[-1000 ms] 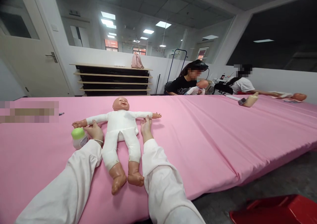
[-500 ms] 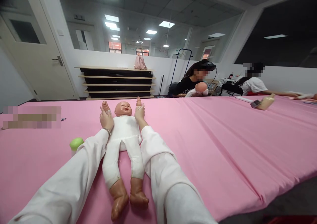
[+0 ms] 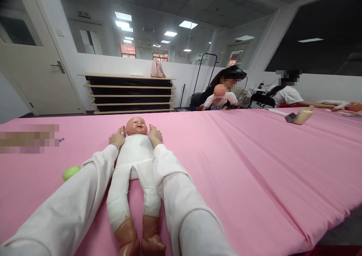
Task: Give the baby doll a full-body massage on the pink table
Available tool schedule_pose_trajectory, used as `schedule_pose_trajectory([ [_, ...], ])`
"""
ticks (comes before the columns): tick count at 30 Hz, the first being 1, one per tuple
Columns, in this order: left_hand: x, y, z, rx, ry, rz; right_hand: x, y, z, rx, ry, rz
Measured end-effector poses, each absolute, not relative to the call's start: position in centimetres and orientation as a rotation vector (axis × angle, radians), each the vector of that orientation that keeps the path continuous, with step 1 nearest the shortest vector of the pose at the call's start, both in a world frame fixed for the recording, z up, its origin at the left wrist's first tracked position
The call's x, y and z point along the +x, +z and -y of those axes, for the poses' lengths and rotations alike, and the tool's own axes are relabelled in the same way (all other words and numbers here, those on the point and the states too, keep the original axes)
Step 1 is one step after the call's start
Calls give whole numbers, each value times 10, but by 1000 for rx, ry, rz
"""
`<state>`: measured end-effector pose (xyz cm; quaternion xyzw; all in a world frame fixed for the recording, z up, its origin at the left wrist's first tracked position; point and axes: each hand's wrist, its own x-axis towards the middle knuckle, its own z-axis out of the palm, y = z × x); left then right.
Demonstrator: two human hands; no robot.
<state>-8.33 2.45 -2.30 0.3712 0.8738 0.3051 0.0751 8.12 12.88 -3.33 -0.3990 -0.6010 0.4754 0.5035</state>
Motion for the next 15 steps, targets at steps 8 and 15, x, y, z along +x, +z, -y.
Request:
schedule_pose_trajectory([
  [8, -38, 1, 16, 1188, 1457, -2780, 105, -19, -88, -1019, 888, 1373],
  [15, -25, 12, 74, 1304, 1906, -2439, 176, 5, -43, -492, 1121, 1687],
])
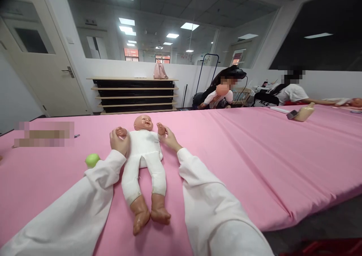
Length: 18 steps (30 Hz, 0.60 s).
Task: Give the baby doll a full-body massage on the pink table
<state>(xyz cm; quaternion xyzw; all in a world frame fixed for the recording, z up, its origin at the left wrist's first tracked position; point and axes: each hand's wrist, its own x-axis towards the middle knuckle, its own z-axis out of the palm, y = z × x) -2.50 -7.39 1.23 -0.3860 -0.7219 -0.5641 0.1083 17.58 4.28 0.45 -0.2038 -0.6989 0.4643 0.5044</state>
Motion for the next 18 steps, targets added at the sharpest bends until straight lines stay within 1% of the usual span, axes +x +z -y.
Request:
schedule_pose_trajectory([
  [5, -24, 1, 120, -1390, -1596, 2085, 210, 2, -13, -494, 1104, 1830],
  [11, -30, -29, 147, -1785, -1379, 2035, 221, -16, -3, -520, 1094, 1959],
  [18, -38, -54, 156, -1937, -1110, 2137, 232, -22, 4, -570, 1126, 1968],
])
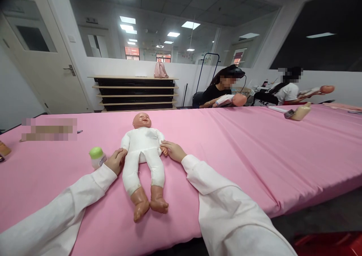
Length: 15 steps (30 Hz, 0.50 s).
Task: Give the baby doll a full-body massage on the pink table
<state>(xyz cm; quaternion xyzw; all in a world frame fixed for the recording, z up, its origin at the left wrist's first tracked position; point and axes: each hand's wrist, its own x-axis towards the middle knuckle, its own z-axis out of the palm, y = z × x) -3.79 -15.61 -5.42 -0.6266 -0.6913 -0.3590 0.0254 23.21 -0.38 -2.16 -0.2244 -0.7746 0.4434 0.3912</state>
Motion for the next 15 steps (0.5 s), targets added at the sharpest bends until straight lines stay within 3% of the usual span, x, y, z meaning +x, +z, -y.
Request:
schedule_pose_trajectory([
  [8, -33, -51, 177, -2042, -997, 1991, 241, -4, 14, -471, 909, 2272],
  [15, -26, 21, 150, -1707, -1291, 2288, 224, 57, -11, -506, 1200, 2255],
])
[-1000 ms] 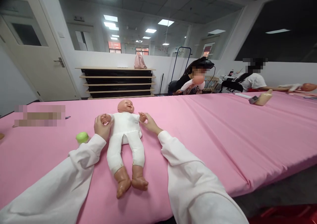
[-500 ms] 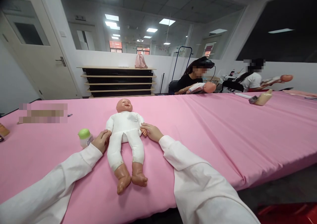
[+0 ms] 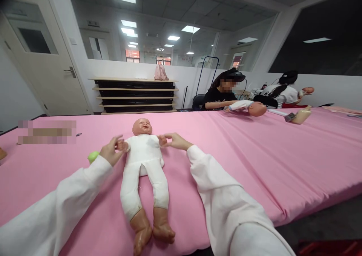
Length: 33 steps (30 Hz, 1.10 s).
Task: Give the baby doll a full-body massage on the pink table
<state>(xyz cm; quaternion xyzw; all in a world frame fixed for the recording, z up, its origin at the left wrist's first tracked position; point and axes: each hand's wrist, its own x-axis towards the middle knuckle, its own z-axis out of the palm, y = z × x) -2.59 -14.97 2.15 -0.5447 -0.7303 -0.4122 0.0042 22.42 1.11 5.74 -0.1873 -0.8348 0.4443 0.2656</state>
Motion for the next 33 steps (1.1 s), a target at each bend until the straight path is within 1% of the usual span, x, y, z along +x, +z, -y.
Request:
schedule_pose_trajectory([
  [3, -24, 44, 107, -1401, -1413, 2404, 188, 61, -41, -627, 1202, 1911],
  [4, -24, 46, 93, -1328, -1426, 2412, 175, 57, -50, -710, 1143, 1829],
  [6, -25, 43, 65, -1183, -1407, 2488, 151, 44, -65, -985, 959, 1733],
  [8, -26, 34, 44, -1093, -1361, 2575, 134, 27, -71, -1118, 889, 1682],
  [11, -31, 17, 24, -1106, -1220, 2668, 124, 3, -71, -1186, 814, 1785],
  [13, -38, 7, 17, -1148, -1076, 2756, 124, -8, -71, -1232, 706, 1931],
  [17, -55, -8, 10, -1258, -875, 2926, 127, -19, -77, -1363, 471, 2178],
  [22, -61, -14, 5, -1296, -819, 2938, 126, -21, -81, -1357, 384, 2225],
  [27, -51, -13, 10, -1253, -849, 2883, 126, -24, -72, -1319, 371, 2099],
  [33, -37, -10, 34, -1161, -1088, 2559, 136, -34, -67, -1038, 327, 1754],
])
